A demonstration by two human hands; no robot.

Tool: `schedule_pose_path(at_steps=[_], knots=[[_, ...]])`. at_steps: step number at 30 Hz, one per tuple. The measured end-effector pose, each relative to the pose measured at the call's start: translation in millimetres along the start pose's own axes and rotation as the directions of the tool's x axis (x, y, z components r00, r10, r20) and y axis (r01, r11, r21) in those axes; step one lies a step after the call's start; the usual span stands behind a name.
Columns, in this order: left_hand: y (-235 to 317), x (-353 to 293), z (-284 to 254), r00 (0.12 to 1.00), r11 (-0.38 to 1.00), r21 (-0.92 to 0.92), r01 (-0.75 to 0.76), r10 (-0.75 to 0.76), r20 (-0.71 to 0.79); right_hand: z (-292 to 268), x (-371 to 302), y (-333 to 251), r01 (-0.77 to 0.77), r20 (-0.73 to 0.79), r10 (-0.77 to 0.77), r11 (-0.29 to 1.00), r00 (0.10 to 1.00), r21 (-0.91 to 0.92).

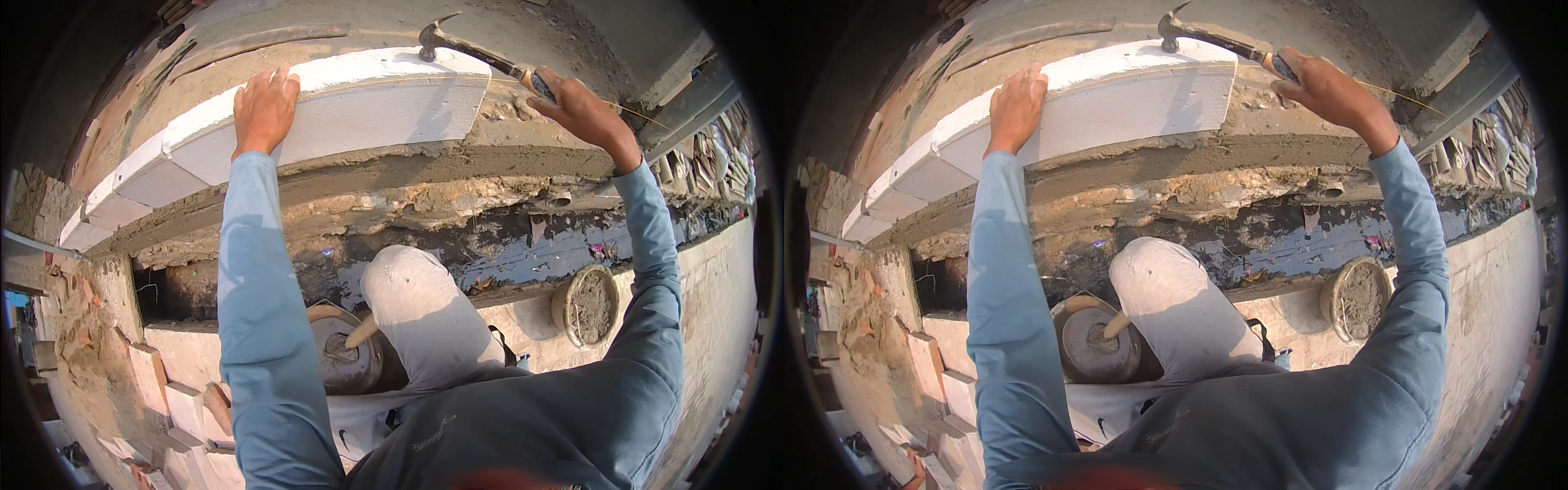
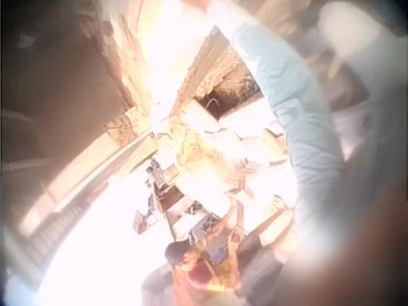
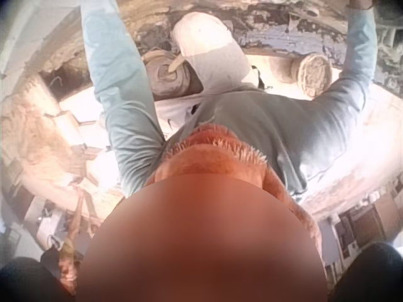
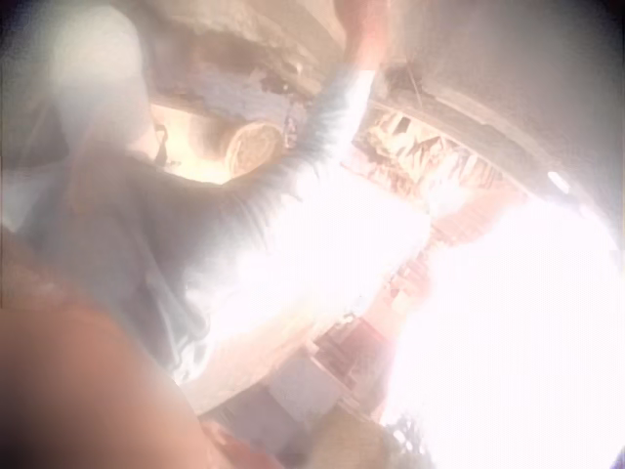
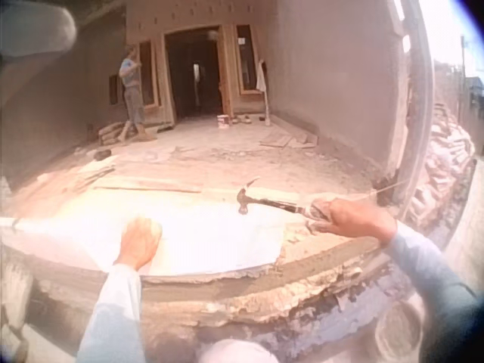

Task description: The person scoops cement mortar from a bucket and spreads it onto a wall surface using a trowel. They then pick up a white rectangular tile, apply mortar to its back, and press it onto the wall. The person uses a hammer to tap the tile into alignment and continues to apply mortar to the wall for subsequent tiles.

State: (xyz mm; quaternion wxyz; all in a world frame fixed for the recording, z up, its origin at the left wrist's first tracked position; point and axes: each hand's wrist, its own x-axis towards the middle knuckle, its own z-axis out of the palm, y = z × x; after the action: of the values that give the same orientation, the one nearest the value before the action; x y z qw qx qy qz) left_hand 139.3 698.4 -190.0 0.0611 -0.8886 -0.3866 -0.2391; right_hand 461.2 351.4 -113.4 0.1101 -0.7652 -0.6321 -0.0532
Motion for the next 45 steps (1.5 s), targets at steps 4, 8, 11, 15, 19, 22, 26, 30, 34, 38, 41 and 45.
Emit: schedule_pose_path(at_steps=[4, 8, 11, 15, 19, 22, 26, 30, 34, 38, 41, 45], knots=[[37.3, -8.5, 5.7, 0.979, 0.989, -0.13, 0.073, -0.096, -0.179, -8.4, 2.4, -22.8, -0.165, -0.011, 0.17, 0.971, 0.985, 0.175], [40.3, -43.6, -15.1, 0.64, 0.371, -0.814, 0.446, -0.769, 0.0, -8.8, 35.4, -84.3, -0.09, -0.081, 0.193, 0.739, 0.978, 0.667], [27.1, -38.6, 6.6, 0.599, -0.098, -0.906, 0.411, -0.72, 0.35, -27.5, 68.6, -132.8, 0.207, -0.319, 0.116, 0.546, 0.941, 0.812], [39.7, -25.8, 16.5, 0.547, -0.12, -0.904, 0.409, -0.761, 0.349, -17.5, 145.4, -190.9, 0.6, -0.62, -0.067, 0.352, 0.782, 0.719], [47.2, -27.7, 7.9, 0.509, -0.12, -0.925, 0.36, -0.806, 0.303, 41.0, 210.1, -239.5, 0.392, -0.335, -0.242, 0.759, 0.911, 0.52], [60.0, -15.0, 10.6, 0.529, -0.105, -0.905, 0.411, -0.782, 0.331, 80.9, 267.6, -210.1, 0.577, -0.239, -0.557, 0.816, 0.795, 0.019], [42.0, -32.2, 3.2, 0.487, -0.081, -0.872, 0.483, -0.803, 0.344, 26.8, 261.0, -251.1, 0.394, -0.06, -0.394, 0.872, 0.917, 0.289], [42.8, -26.3, 7.8, 0.514, -0.08, -0.893, 0.444, -0.794, 0.326, 17.2, 247.8, -266.1, 0.375, -0.299, -0.271, 0.847, 0.915, 0.377], [42.5, -26.1, 14.0, 0.521, -0.056, -0.903, 0.427, -0.8, 0.296, 64.4, 278.9, -245.4, 0.463, -0.156, -0.441, 0.871, 0.884, 0.164], [43.2, -27.7, 3.8, 0.499, -0.076, -0.892, 0.445, -0.807, 0.317, 54.3, 291.5, -245.8, 0.504, -0.075, -0.498, 0.858, 0.864, 0.098], [42.2, -27.3, 9.8, 0.503, -0.068, -0.899, 0.434, -0.809, 0.304, 85.4, 288.1, -243.2, 0.564, -0.392, -0.466, 0.804, 0.793, 0.186], [48.2, -24.4, 7.1, 0.527, -0.072, -0.912, 0.403, -0.797, 0.295, 94.8, 279.7, -236.6, 0.494, -0.286, -0.492, 0.867, 0.822, -0.072]])
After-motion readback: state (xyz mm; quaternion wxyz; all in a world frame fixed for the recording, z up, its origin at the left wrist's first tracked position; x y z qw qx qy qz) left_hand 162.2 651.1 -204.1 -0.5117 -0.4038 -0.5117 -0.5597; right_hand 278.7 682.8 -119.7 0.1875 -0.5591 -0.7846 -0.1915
